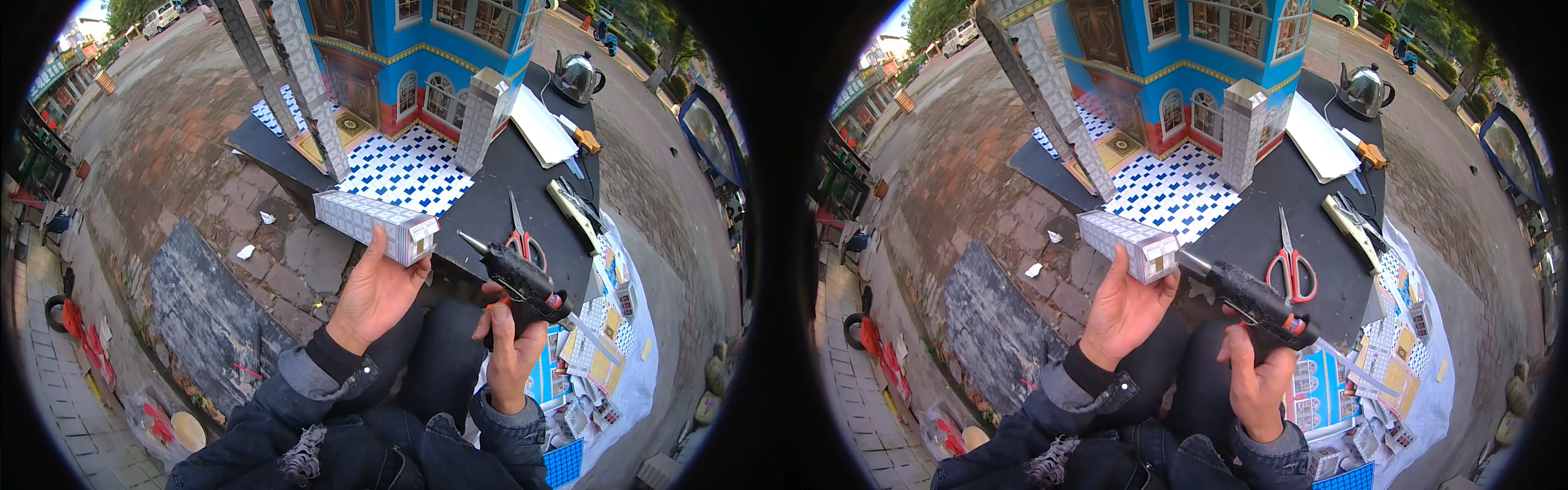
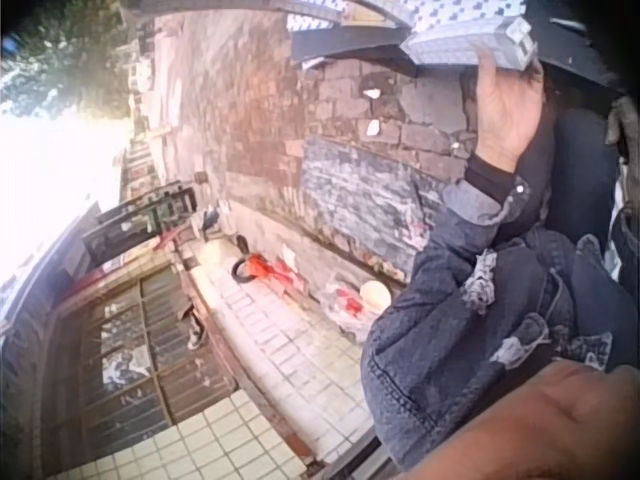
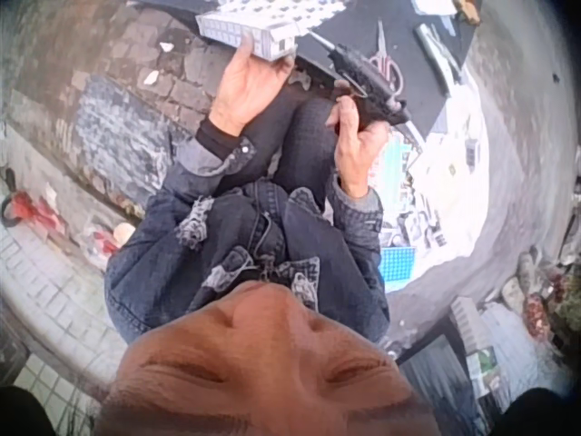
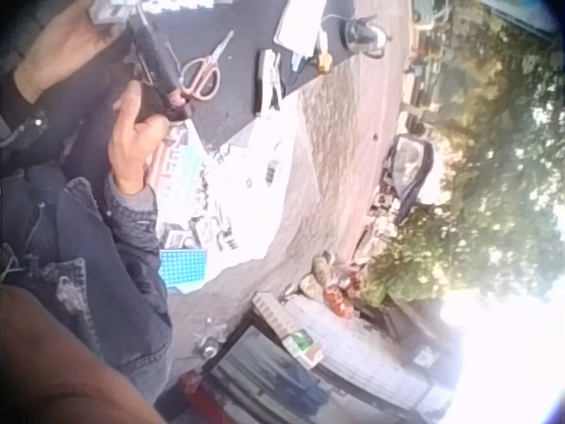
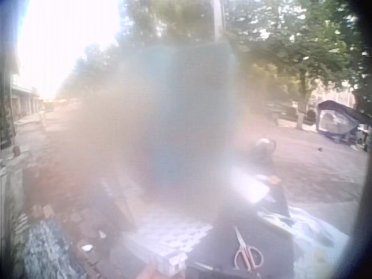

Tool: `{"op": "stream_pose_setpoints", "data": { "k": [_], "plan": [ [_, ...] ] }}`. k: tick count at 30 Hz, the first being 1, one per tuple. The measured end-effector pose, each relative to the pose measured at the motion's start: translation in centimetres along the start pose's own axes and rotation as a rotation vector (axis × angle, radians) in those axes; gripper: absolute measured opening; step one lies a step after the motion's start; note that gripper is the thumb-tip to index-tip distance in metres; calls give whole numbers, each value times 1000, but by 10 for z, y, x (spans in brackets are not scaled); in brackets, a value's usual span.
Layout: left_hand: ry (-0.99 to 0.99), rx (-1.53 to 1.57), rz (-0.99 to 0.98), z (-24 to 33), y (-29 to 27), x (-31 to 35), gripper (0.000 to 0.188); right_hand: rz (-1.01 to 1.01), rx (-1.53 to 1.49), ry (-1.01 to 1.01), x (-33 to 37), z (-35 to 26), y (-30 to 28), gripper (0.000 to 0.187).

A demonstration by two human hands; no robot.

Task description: The person folds patterned paper sheets into rectangular columns and uses a hot glue gun to attach them to a blue paper house model. The person repeatedly applies glue, aligns the columns, and presses them into place on the model's base.

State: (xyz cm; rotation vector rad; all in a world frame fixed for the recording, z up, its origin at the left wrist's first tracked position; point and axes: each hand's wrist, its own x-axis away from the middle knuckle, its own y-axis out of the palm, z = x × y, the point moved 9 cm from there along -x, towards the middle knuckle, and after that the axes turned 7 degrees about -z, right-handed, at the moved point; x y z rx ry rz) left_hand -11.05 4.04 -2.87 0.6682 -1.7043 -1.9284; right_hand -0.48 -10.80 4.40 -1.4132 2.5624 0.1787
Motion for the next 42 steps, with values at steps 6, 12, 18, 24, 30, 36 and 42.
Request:
{"op": "stream_pose_setpoints", "data": {
  "k": [6,12,18,24,30,36,42],
  "plan": [
    [-30,-54,-1,-4,2,4,50,-59,193,-60,7,7,14,27],
    [-37,-81,-12,-9,6,5,47,-64,280,-68,9,7,17,26],
    [-41,-75,-16,-11,3,4,46,-30,240,20,11,14,9,24],
    [-47,-40,-21,-13,2,4,54,25,271,30,10,17,1,24],
    [-62,-12,-6,-15,1,4,58,58,294,84,11,21,-9,23],
    [-50,-1,-13,-12,4,3,60,71,396,41,9,13,-11,22],
    [-69,42,-23,-12,7,3,60,89,250,29,7,6,-9,21]
  ]
}}
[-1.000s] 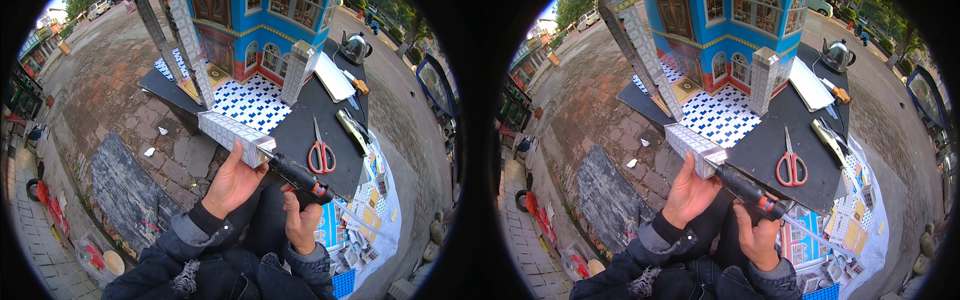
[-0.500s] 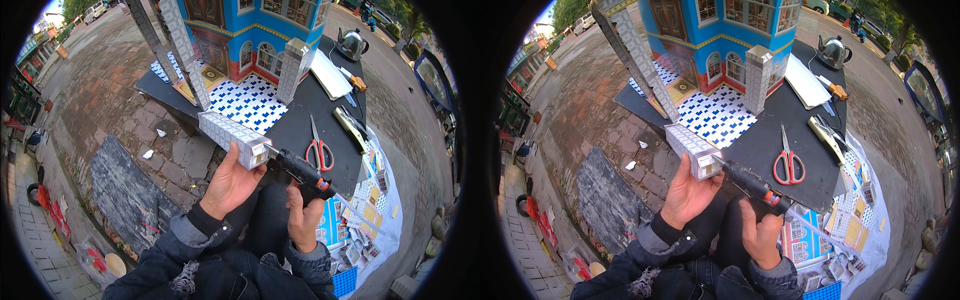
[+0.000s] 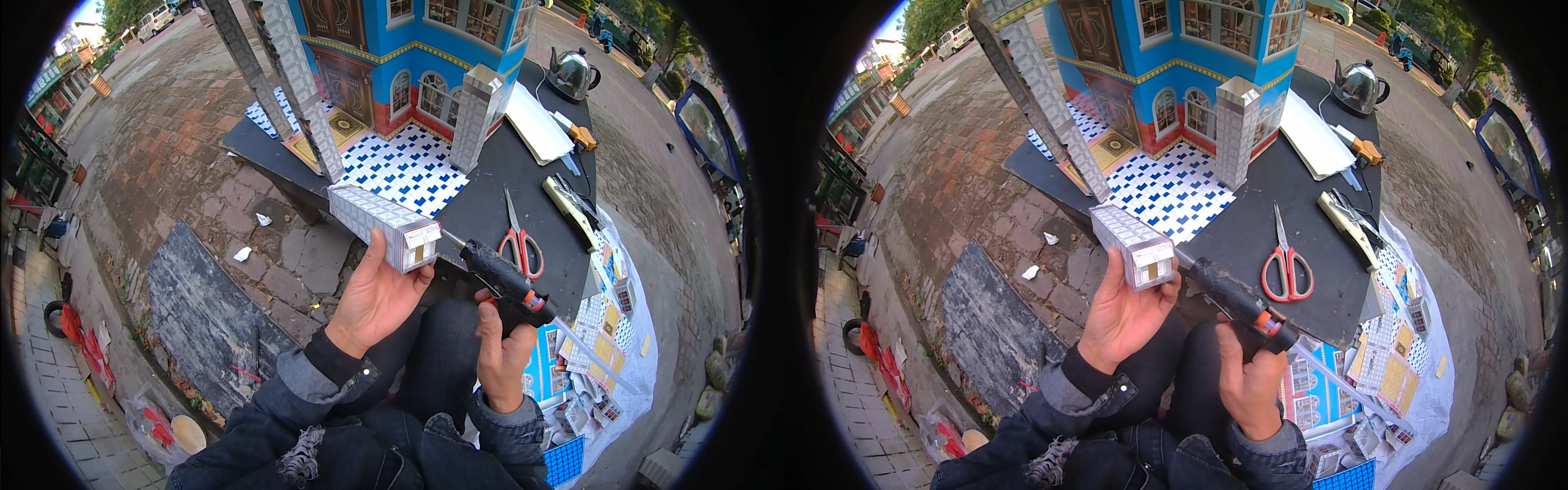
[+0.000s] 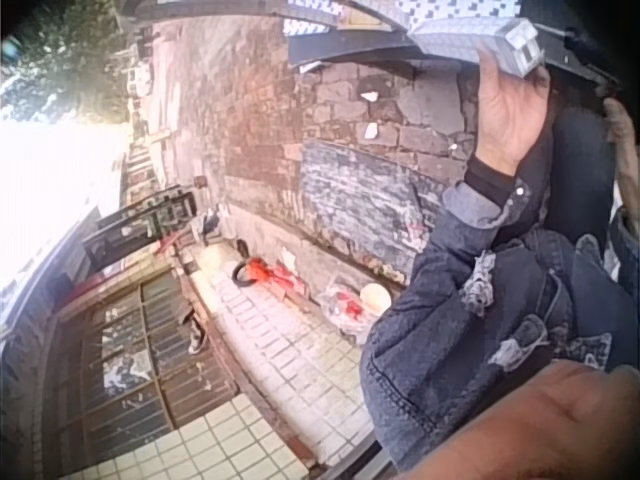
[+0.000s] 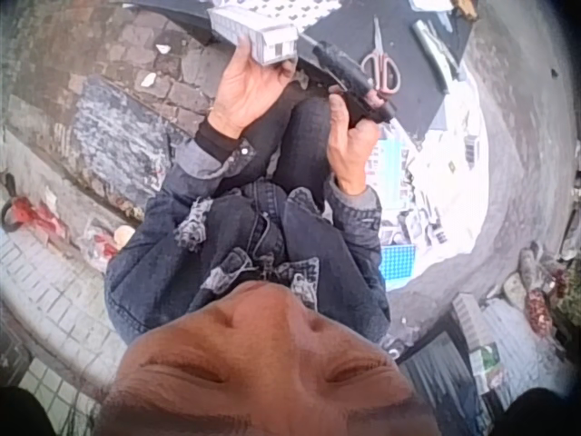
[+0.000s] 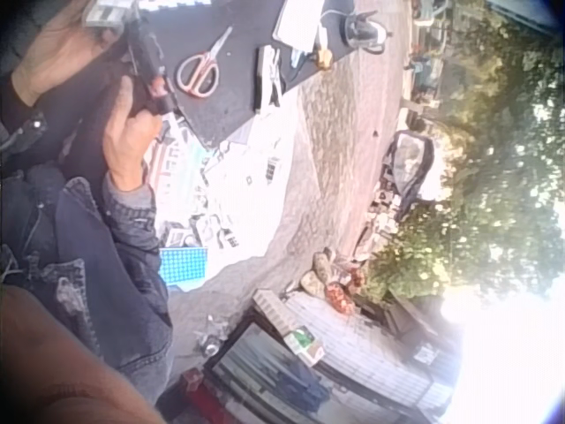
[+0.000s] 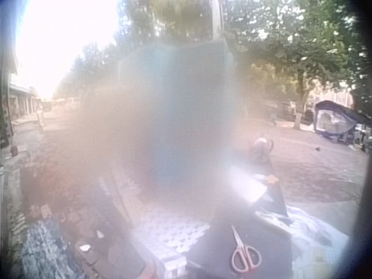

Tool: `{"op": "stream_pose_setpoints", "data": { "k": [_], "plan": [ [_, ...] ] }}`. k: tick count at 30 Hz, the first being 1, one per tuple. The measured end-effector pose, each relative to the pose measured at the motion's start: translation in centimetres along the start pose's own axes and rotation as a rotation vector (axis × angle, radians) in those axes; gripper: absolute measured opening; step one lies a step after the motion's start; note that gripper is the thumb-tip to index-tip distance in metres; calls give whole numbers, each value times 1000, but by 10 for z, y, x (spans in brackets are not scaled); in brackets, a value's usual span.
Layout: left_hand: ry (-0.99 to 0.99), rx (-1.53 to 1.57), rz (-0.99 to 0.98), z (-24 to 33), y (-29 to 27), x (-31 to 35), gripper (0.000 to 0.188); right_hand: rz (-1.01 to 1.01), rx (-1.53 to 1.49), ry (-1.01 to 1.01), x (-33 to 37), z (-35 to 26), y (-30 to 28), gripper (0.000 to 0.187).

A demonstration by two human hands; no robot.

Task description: The person folds patterned paper sheets into rectangular columns and uses a hot glue gun to attach them to a blue paper house model. The person repeatedly applies glue, aligns the columns, and presses them into place on the model's base.

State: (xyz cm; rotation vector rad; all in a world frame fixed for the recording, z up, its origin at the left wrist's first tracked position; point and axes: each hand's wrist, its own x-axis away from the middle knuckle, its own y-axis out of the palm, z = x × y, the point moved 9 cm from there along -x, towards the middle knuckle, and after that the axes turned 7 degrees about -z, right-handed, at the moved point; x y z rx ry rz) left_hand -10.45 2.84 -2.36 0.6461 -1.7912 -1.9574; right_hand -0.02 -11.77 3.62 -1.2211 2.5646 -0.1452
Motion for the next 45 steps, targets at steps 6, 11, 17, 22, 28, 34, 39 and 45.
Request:
{"op": "stream_pose_setpoints", "data": {
  "k": [6,11,17,22,28,34,39,45],
  "plan": [
    [24,10,-31,1,1,-1,58,-108,46,-6,6,0,4,26],
    [42,2,-66,-1,3,-3,56,-123,0,-53,13,2,18,33],
    [31,30,-91,-2,9,-3,57,-128,21,-38,13,7,22,34],
    [26,70,-105,-6,12,-2,57,-90,-3,-31,13,12,23,35],
    [28,16,-51,-5,6,0,59,-77,101,-45,12,8,18,30],
    [18,34,-33,-7,7,0,64,-5,106,-29,8,7,8,24],
    [25,-15,-23,-3,6,-1,65,-10,158,23,8,3,1,23],
    [128,-373,-52,16,12,-2,63,-123,148,-63,4,-15,-6,27]
  ]
}}
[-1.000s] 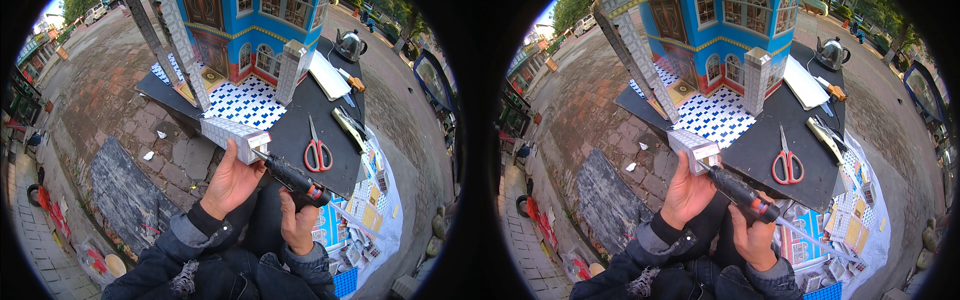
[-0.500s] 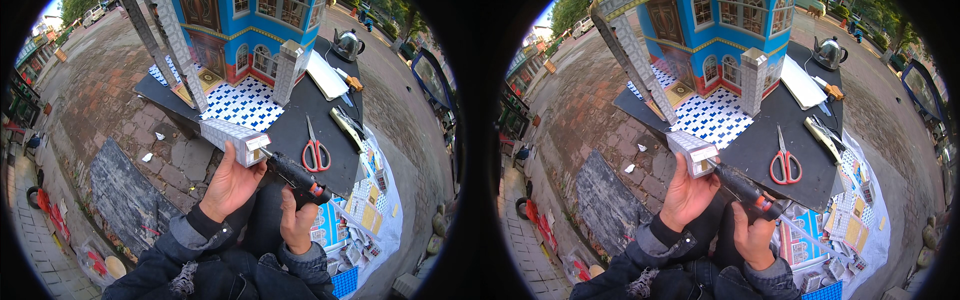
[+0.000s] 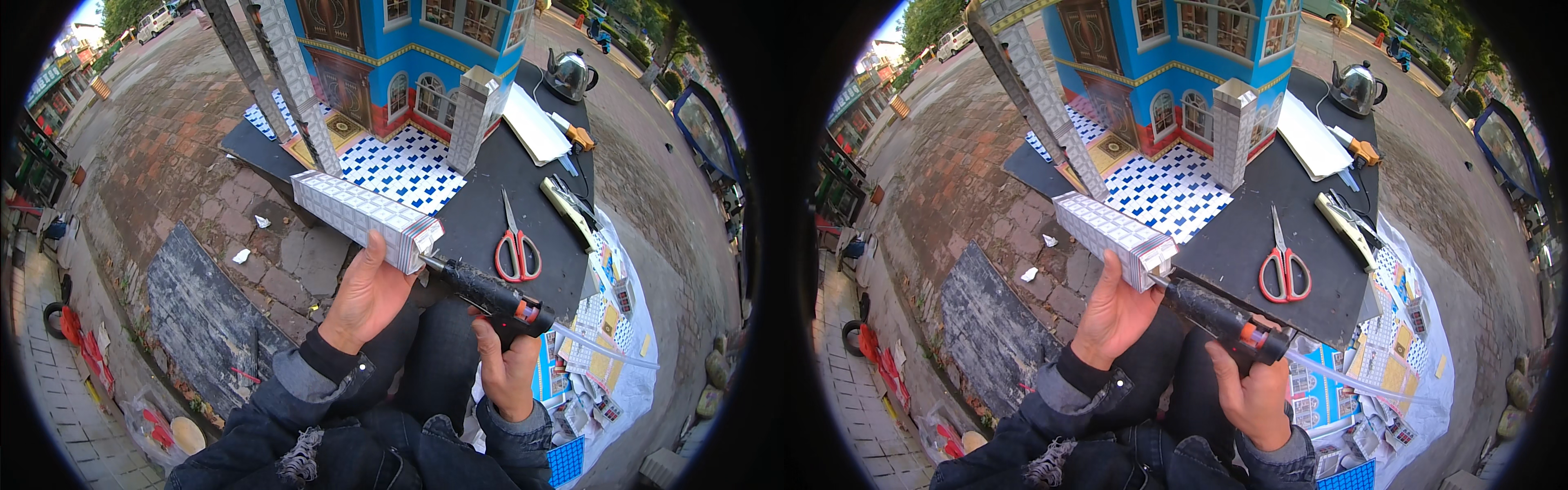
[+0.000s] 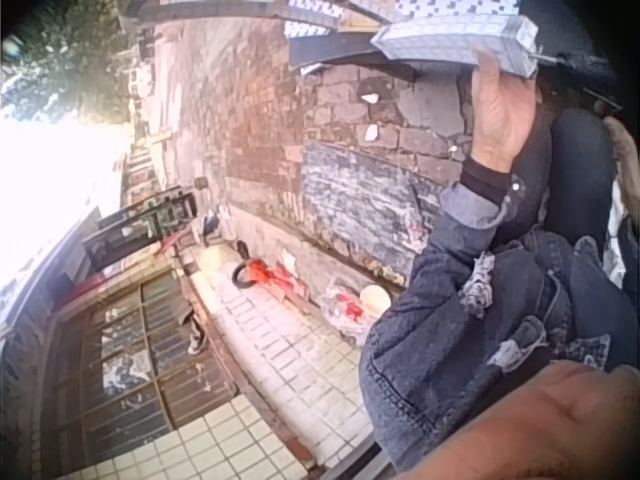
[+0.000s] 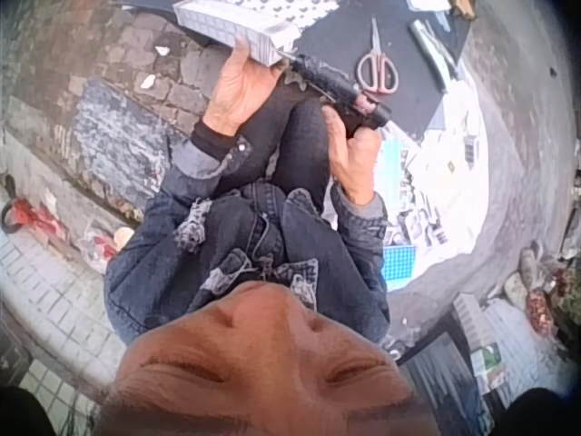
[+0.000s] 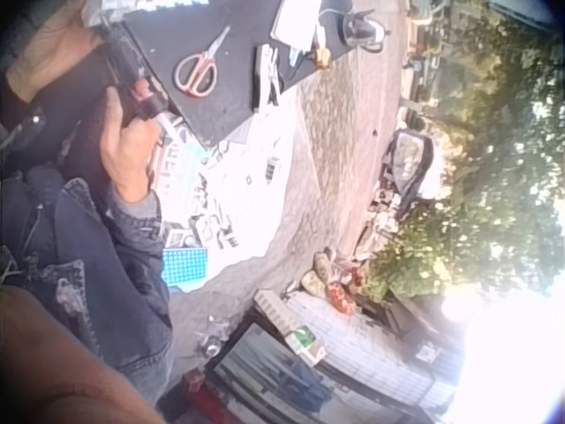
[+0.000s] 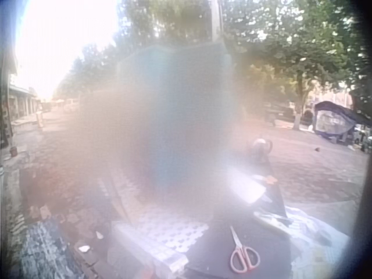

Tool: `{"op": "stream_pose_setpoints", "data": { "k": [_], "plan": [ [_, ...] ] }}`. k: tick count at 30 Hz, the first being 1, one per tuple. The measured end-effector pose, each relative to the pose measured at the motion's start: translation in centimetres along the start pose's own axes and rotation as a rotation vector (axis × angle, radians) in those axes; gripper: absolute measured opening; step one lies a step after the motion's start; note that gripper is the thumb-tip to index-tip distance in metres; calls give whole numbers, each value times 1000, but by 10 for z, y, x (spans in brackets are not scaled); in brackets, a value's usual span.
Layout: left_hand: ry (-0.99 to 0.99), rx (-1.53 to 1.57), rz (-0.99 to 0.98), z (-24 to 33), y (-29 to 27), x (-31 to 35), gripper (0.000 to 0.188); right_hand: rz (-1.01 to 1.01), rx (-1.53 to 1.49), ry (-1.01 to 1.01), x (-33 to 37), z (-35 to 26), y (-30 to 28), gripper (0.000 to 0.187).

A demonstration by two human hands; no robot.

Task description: The person folds patterned paper sheets into rectangular columns and uses a hot glue gun to attach them to a blue paper house model. The person repeatedly applies glue, aligns the columns, and presses them into place on the model's base.

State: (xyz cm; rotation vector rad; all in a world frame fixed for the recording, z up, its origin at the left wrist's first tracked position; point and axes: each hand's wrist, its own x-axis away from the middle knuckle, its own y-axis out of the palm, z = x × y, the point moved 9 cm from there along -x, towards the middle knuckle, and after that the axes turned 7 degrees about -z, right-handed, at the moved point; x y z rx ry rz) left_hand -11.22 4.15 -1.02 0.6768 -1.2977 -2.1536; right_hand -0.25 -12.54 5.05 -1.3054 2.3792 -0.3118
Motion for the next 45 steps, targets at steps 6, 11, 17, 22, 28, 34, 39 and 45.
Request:
{"op": "stream_pose_setpoints", "data": {
  "k": [6,11,17,22,28,34,39,45],
  "plan": [
    [45,-42,-14,9,-2,-2,64,-108,49,-18,-1,-1,3,34],
    [37,-36,-27,6,0,-2,67,-124,107,-35,0,0,5,33],
    [20,-3,-59,3,5,-2,69,-66,147,-34,-1,-3,-1,25],
    [15,19,-8,1,0,0,69,-68,88,89,2,6,-4,21],
    [-7,19,10,-1,0,0,68,31,244,-16,-1,2,-9,24],
    [-76,248,60,-18,2,2,58,245,-406,108,-6,20,-7,42],
    [-164,157,-33,-40,23,2,56,175,-676,91,-28,12,30,51],
    [-171,59,-20,-46,27,4,59,173,-741,182,-33,15,41,50]
  ]
}}
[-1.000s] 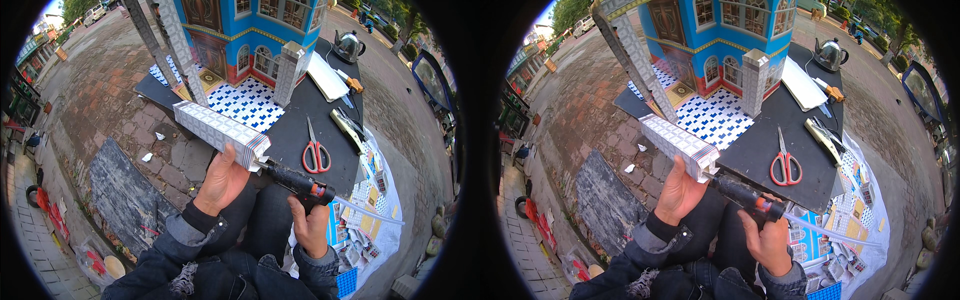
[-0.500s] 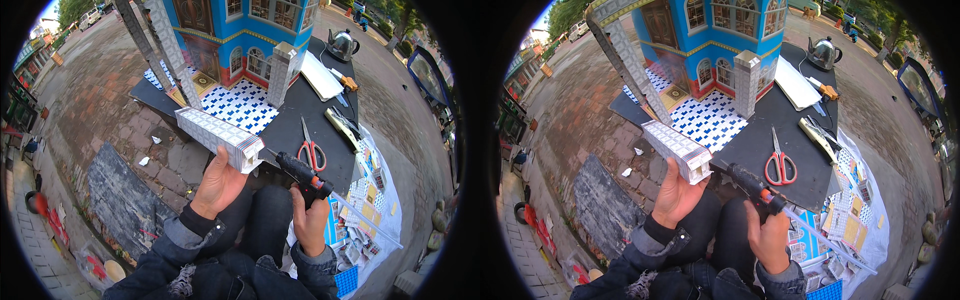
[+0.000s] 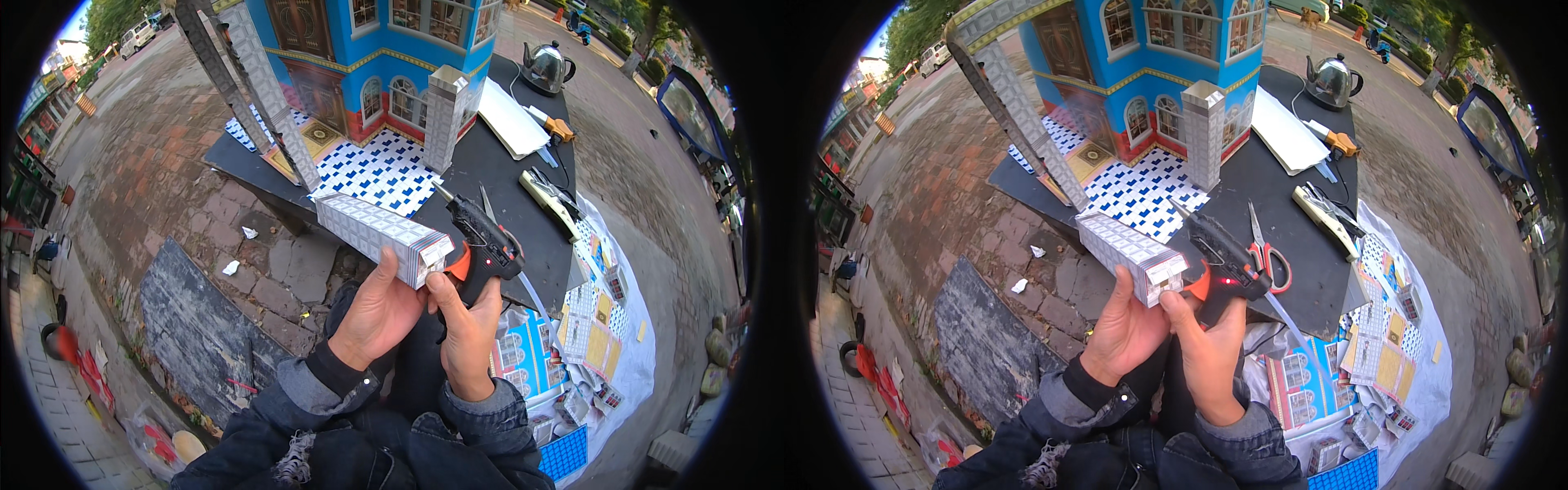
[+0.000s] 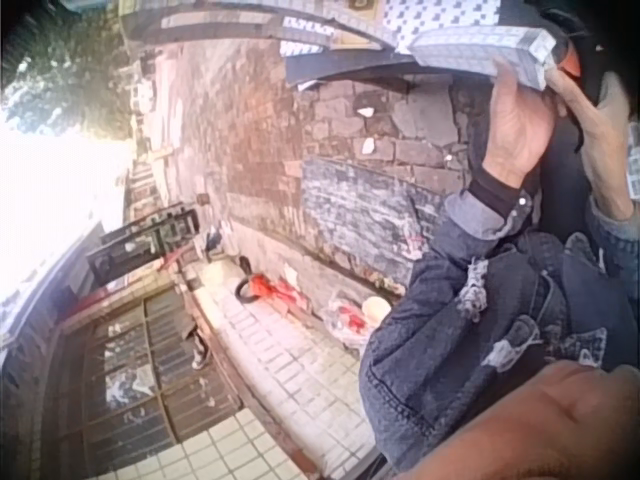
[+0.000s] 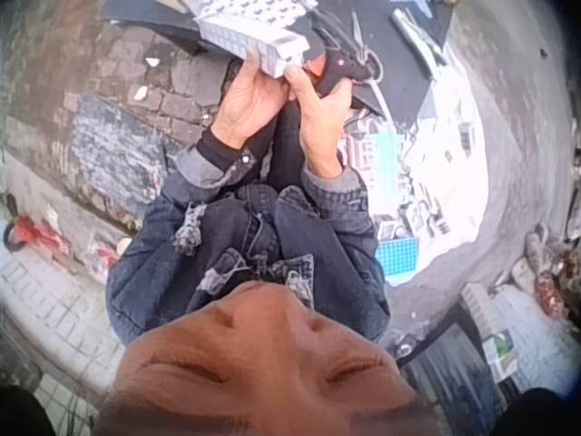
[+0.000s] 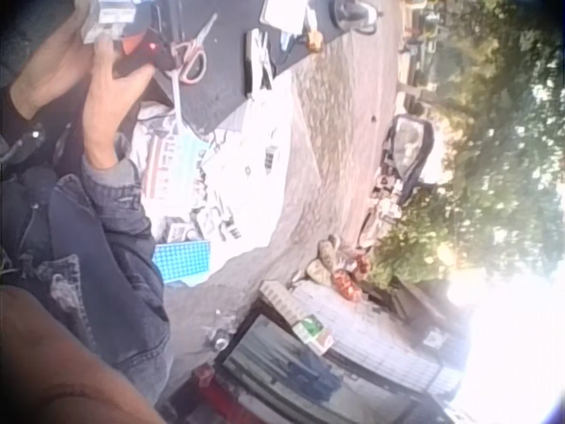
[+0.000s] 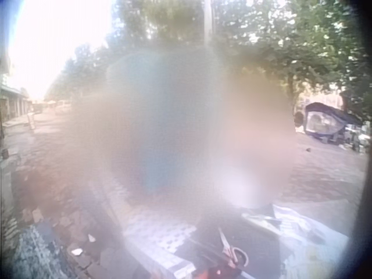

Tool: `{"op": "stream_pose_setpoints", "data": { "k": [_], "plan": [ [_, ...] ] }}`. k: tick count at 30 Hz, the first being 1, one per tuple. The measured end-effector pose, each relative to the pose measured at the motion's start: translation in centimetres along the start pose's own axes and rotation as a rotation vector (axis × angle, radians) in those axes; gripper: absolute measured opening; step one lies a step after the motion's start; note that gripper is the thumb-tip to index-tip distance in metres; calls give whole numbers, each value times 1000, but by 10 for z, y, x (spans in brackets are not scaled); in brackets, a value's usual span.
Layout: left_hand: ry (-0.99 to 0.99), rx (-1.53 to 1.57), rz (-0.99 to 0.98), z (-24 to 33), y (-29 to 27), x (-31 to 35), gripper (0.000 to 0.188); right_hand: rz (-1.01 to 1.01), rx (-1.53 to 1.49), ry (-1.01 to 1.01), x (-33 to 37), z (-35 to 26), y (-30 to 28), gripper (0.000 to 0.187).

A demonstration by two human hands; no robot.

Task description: The person folds patterned paper sheets into rectangular columns and uses a hot glue gun to attach them to a blue paper house model. The person repeatedly applies glue, aligns the columns, and presses them into place on the model's base.

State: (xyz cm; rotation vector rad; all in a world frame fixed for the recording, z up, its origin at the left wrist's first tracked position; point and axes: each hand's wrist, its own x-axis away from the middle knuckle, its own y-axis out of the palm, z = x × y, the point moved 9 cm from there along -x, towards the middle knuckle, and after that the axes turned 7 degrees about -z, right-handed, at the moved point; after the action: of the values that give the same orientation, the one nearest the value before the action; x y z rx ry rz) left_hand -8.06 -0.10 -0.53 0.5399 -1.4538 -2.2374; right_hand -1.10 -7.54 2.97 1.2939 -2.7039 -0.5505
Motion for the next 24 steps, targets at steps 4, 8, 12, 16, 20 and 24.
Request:
{"op": "stream_pose_setpoints", "data": {
  "k": [4,8,12,16,20,24],
  "plan": [
    [-3,12,65,-2,-10,0,58,-12,-36,52,-2,2,3,48],
    [27,41,21,-1,-10,0,55,27,-95,-48,-4,-14,0,43],
    [24,176,-15,-1,-7,0,60,125,-54,-195,-9,-32,-9,43],
    [-60,204,-72,-6,2,-1,64,66,-39,-209,-12,-27,-2,42],
    [-91,166,-79,-7,3,1,65,90,-83,-154,-14,-18,-6,38],
    [-119,235,-54,-8,-7,3,65,77,-125,-68,-21,-15,-11,33]
  ]
}}
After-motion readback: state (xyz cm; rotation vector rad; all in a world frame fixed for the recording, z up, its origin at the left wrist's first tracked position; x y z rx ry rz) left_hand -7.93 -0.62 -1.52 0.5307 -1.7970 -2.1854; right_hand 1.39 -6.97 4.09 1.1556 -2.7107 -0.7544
